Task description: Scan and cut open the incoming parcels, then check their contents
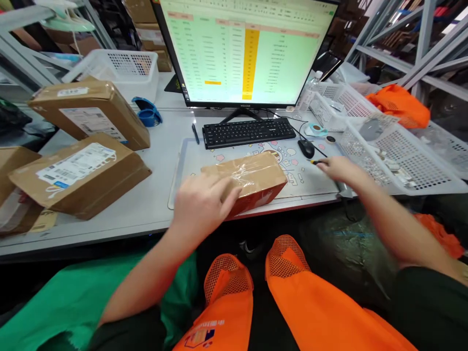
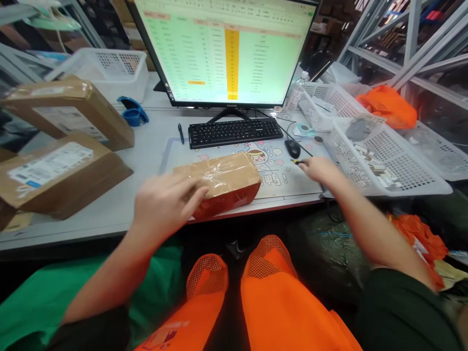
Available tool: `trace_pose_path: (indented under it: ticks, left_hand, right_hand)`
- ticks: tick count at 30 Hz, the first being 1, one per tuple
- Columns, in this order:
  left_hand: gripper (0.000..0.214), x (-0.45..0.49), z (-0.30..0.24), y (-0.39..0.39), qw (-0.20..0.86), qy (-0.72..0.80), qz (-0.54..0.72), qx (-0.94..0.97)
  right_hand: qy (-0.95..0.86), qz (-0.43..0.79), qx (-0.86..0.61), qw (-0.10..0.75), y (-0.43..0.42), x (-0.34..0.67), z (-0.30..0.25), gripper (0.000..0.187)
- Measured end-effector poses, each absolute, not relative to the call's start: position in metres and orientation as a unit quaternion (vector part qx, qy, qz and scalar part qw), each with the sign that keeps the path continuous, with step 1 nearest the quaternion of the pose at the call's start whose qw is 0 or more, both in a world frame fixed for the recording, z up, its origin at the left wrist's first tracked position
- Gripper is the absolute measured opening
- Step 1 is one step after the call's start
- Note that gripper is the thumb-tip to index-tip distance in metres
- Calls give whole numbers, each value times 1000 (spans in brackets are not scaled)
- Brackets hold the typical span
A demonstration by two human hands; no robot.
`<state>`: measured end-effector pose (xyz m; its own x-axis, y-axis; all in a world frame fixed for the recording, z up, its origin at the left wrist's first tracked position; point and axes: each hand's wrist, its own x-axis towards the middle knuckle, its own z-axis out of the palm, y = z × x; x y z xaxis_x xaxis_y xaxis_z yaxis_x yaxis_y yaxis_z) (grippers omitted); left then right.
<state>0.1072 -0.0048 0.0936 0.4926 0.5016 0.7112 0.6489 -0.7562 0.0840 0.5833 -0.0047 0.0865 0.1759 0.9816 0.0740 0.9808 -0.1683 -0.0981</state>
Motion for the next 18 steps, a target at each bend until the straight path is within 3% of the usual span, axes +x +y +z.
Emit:
trace_pose_path:
  ticks: [3,8,10,13,18]
  left_hand:
    - [49,145,126,55,45,-305,-249,-918]
    - [64,206,152,115,-86,-241,-14,-967]
    - [67,217,154,118,-85,-216,-6,-973]
    - [67,227,153,118,-63,-199,-7,-978]
    - [82,241,164,101,-76,-251,38,-964]
  right_hand:
    - [-598,68,-796,67,-8,537,56,50]
    - [-676,194,-647,295,-15,447,56,64]
    - [-698,269,-557,361,-21,420,65,71]
    - [-690,332,-519,381,-28,396,73,81]
    - [-637,386,-524,413,-25,386,70,67]
